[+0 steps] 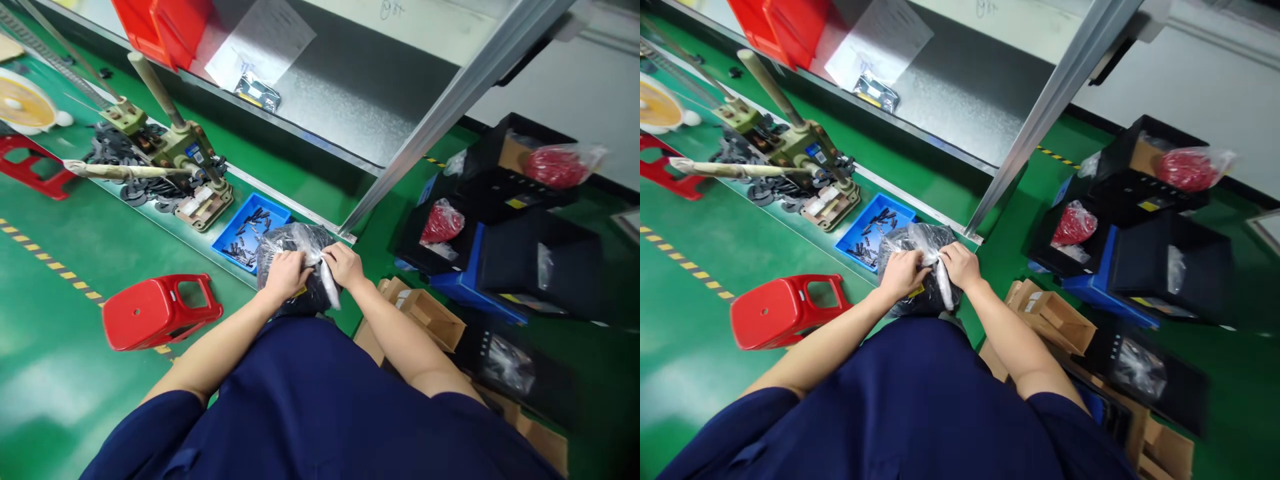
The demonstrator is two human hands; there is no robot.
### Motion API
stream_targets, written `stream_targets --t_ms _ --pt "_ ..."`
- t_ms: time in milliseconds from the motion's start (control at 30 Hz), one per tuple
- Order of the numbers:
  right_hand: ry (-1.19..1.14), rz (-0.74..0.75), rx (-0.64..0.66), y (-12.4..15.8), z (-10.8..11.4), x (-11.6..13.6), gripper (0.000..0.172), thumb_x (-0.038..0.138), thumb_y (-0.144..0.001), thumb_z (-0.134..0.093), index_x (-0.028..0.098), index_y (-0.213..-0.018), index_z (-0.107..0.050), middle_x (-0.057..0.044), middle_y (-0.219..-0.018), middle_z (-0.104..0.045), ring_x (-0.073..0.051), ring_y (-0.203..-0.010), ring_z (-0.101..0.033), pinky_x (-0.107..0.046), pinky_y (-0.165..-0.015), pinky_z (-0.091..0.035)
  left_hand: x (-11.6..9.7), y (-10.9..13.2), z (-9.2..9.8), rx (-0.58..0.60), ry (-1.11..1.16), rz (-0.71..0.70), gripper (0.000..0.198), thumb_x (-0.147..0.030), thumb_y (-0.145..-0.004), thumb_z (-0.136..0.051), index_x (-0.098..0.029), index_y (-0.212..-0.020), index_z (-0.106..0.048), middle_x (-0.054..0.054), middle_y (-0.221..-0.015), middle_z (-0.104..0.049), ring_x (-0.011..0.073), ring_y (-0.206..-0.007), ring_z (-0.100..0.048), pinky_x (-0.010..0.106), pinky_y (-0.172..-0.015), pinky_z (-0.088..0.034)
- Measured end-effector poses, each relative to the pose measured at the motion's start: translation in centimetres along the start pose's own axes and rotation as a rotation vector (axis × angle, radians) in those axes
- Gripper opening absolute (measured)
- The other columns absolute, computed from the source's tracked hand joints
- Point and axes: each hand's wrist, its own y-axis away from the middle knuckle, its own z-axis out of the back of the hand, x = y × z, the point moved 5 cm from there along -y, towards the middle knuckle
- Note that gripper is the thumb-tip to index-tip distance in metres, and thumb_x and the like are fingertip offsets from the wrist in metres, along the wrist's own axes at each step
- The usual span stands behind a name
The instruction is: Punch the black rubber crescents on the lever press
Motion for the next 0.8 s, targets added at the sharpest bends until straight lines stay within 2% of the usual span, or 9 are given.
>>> stream_targets --t_ms 100,267,333,400,467,533,633,733,800 --pt "-0.013 -0.024 -0.022 0.0 1.4 -1.7 0.029 0.041 -0.105 -0.052 0.026 -0.105 -0.077 -0.009 -0.109 -0.074 -0.023 -0.105 -0.066 -0.036 -0.095 -0.052 0.6 0.3 1.2 0.022 -0.011 -0.012 0.018 -0.041 -0.104 -0.064 -0.024 -0.100 -0.068 0.009 -0.088 -0.072 0.0287 -0.090 -0.067 0.043 -0.083 -0.046" --pt "-0.079 -0.191 -0.171 0.0 3.7 -6.0 0.028 0.032 -0.101 -0.049 0.024 -0.108 -0.074 -0.011 -0.119 -0.073 -0.025 -0.108 -0.065 -0.039 -0.097 -0.052 2.2 4.8 5.2 0.038 0.124 -0.060 0.021 -0.044 -0.106 -0.061 -0.026 -0.099 -0.069 0.008 -0.091 -0.073 0.0270 -0.091 -0.067 0.044 -0.083 -0.049" --pt "-0.132 -0.260 -0.227 0.0 3.7 -7.2 0.027 0.029 -0.098 -0.047 0.023 -0.105 -0.073 -0.010 -0.111 -0.074 -0.025 -0.103 -0.065 -0.039 -0.096 -0.052 2.5 6.5 6.2 0.023 0.212 -0.056 0.016 -0.041 -0.105 -0.062 -0.027 -0.098 -0.067 0.009 -0.099 -0.075 0.0287 -0.102 -0.069 0.047 -0.092 -0.053" --pt "-0.198 -0.330 -0.284 -0.1 3.3 -7.8 0.026 0.028 -0.094 -0.045 0.022 -0.098 -0.070 -0.006 -0.095 -0.073 -0.023 -0.093 -0.064 -0.038 -0.089 -0.052 2.0 7.4 6.4 0.039 0.287 -0.094 0.010 -0.037 -0.104 -0.062 -0.028 -0.100 -0.065 0.010 -0.112 -0.076 0.0309 -0.123 -0.067 0.051 -0.106 -0.052" --pt "-0.269 -0.389 -0.346 -0.6 2.7 -7.8 0.023 0.029 -0.090 -0.044 0.023 -0.090 -0.066 -0.003 -0.083 -0.069 -0.022 -0.083 -0.060 -0.035 -0.080 -0.051 1.0 7.3 6.0 0.095 0.313 -0.147 0.007 -0.034 -0.102 -0.063 -0.028 -0.101 -0.062 0.010 -0.114 -0.076 0.0310 -0.128 -0.066 0.054 -0.113 -0.049" --pt "-0.341 -0.421 -0.407 -1.5 2.3 -7.2 0.019 0.029 -0.086 -0.042 0.024 -0.082 -0.060 -0.002 -0.077 -0.064 -0.020 -0.078 -0.057 -0.033 -0.075 -0.050 0.1 6.4 5.5 0.123 0.292 -0.156 0.011 -0.036 -0.100 -0.064 -0.028 -0.094 -0.059 0.007 -0.098 -0.074 0.0287 -0.106 -0.070 0.052 -0.105 -0.052" --pt "-0.450 -0.419 -0.461 -3.8 2.3 -5.5 0.015 0.029 -0.082 -0.041 0.025 -0.076 -0.054 -0.001 -0.072 -0.058 -0.019 -0.074 -0.054 -0.032 -0.071 -0.048 0.2 4.4 6.4 -0.032 0.303 -0.050 0.029 -0.042 -0.100 -0.063 -0.026 -0.079 -0.050 0.002 -0.075 -0.062 0.0216 -0.073 -0.059 0.041 -0.078 -0.051" --pt "-0.539 -0.378 -0.466 -7.1 2.4 -3.5 0.013 0.031 -0.082 -0.045 0.024 -0.076 -0.054 0.000 -0.070 -0.054 -0.017 -0.070 -0.051 -0.030 -0.068 -0.045 1.5 3.3 8.3 -0.220 0.443 0.050 0.041 -0.047 -0.101 -0.061 -0.025 -0.072 -0.041 0.000 -0.068 -0.053 0.0174 -0.064 -0.048 0.034 -0.064 -0.042" --pt "-0.575 -0.351 -0.456 -9.5 2.2 -2.5 0.015 0.034 -0.085 -0.047 0.024 -0.076 -0.052 0.002 -0.068 -0.050 -0.015 -0.067 -0.049 -0.028 -0.065 -0.043 2.3 3.3 9.1 -0.264 0.560 0.095 0.045 -0.048 -0.103 -0.061 -0.024 -0.070 -0.039 -0.002 -0.066 -0.048 0.0150 -0.060 -0.043 0.031 -0.060 -0.038"
